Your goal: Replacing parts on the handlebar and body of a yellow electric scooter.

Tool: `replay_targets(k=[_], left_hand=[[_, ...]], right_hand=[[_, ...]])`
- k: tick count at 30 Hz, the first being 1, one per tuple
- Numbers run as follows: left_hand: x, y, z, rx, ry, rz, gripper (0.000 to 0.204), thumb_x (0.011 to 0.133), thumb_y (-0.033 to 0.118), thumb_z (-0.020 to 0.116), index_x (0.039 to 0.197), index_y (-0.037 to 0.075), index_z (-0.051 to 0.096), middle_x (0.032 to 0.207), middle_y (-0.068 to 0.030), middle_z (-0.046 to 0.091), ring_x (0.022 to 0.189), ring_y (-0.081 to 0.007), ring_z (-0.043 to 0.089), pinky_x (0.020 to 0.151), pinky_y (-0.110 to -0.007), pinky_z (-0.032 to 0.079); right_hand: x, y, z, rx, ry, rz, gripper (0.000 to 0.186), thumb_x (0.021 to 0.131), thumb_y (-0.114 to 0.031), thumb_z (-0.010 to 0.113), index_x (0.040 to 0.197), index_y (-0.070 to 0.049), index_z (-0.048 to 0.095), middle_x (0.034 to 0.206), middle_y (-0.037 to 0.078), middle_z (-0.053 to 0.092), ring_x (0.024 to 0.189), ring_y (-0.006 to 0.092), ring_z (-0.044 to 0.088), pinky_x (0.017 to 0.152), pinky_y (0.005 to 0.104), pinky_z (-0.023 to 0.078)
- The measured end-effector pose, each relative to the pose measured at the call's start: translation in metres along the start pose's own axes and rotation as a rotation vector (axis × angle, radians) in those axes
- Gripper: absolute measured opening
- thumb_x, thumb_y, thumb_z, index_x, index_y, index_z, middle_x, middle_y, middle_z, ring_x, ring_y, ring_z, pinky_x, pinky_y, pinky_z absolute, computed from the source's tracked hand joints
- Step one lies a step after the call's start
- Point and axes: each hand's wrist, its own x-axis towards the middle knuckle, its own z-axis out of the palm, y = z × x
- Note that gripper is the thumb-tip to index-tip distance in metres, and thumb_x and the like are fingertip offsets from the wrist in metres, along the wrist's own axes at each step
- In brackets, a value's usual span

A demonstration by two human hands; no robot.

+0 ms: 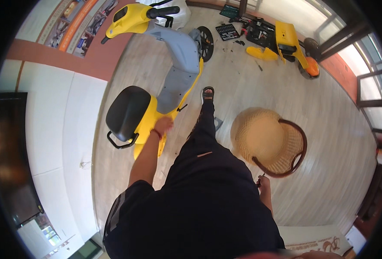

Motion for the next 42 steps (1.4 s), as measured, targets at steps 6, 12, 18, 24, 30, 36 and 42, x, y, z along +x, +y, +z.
replay_targets(k=[6, 12, 18, 24, 30, 36, 42], left_hand=[[0.207, 0.054, -0.252, -1.645, 0.685, -0.272, 0.063, 0.100, 0.047, 0.041, 0.132, -0.008, 0.038, 0.130, -0.0236, 0.049, 0.123, -0.0355, 0.048, 0.106, -0.049, 0.039], [0.277, 0.087, -0.358, -1.829, 0.699, -0.246, 0.073, 0.097, 0.054, 0.045, 0.142, -0.001, 0.028, 0.139, -0.0209, 0.043, 0.124, -0.0375, 0.047, 0.107, -0.053, 0.038], [0.305, 0.089, -0.353, -1.870, 0.954, -0.229, 0.047, 0.099, 0.036, 0.050, 0.137, 0.009, 0.042, 0.131, -0.0122, 0.054, 0.120, -0.0296, 0.054, 0.101, -0.050, 0.044], [0.308, 0.082, -0.342, -1.780, 1.047, -0.149, 0.050, 0.100, 0.039, 0.045, 0.137, 0.006, 0.039, 0.129, -0.0158, 0.055, 0.113, -0.0317, 0.057, 0.099, -0.048, 0.046], [0.318, 0.086, -0.339, -1.635, 1.156, -0.291, 0.056, 0.101, 0.046, 0.035, 0.135, 0.002, 0.039, 0.121, -0.0194, 0.057, 0.105, -0.0324, 0.061, 0.094, -0.049, 0.049], [0.323, 0.103, -0.342, -1.573, 1.132, -0.400, 0.065, 0.099, 0.055, 0.031, 0.134, 0.001, 0.042, 0.112, -0.0201, 0.061, 0.101, -0.0333, 0.062, 0.091, -0.050, 0.049], [0.318, 0.121, -0.340, -1.449, 1.090, -0.672, 0.065, 0.099, 0.055, 0.033, 0.132, 0.000, 0.043, 0.114, -0.0203, 0.061, 0.100, -0.0326, 0.062, 0.090, -0.046, 0.050]], right_hand=[[0.007, -0.146, 0.069, -0.021, -0.082, -0.067, 0.016, 0.088, -0.013, 0.058, 0.075, -0.007, 0.052, 0.059, 0.005, 0.048, 0.048, 0.0207, 0.049, 0.042, 0.0368, 0.039], [-0.007, -0.276, 0.145, -0.198, 0.017, -0.029, 0.018, 0.092, -0.015, 0.057, 0.078, -0.006, 0.050, 0.064, 0.006, 0.048, 0.052, 0.0193, 0.049, 0.048, 0.0356, 0.040], [-0.010, -0.382, 0.195, -0.407, 0.020, -0.080, 0.017, 0.093, -0.009, 0.054, 0.078, -0.004, 0.047, 0.065, 0.005, 0.047, 0.053, 0.0179, 0.047, 0.052, 0.0349, 0.041], [0.012, -0.477, 0.219, -0.549, 0.009, -0.090, 0.015, 0.089, -0.012, 0.058, 0.079, -0.004, 0.050, 0.062, 0.005, 0.045, 0.049, 0.0182, 0.046, 0.046, 0.0359, 0.040], [0.055, -0.604, 0.211, -0.622, -0.119, -0.198, 0.012, 0.086, -0.012, 0.058, 0.079, -0.006, 0.051, 0.062, 0.004, 0.046, 0.047, 0.0174, 0.046, 0.044, 0.0344, 0.040], [0.068, -0.717, 0.207, -0.642, -0.155, -0.329, 0.013, 0.085, -0.012, 0.058, 0.078, -0.009, 0.048, 0.060, 0.001, 0.042, 0.047, 0.0137, 0.044, 0.043, 0.0296, 0.037], [0.051, -0.765, 0.246, -0.696, -0.258, -0.373, 0.015, 0.086, -0.012, 0.059, 0.078, -0.009, 0.048, 0.062, 0.000, 0.042, 0.048, 0.0125, 0.043, 0.044, 0.0284, 0.037]])
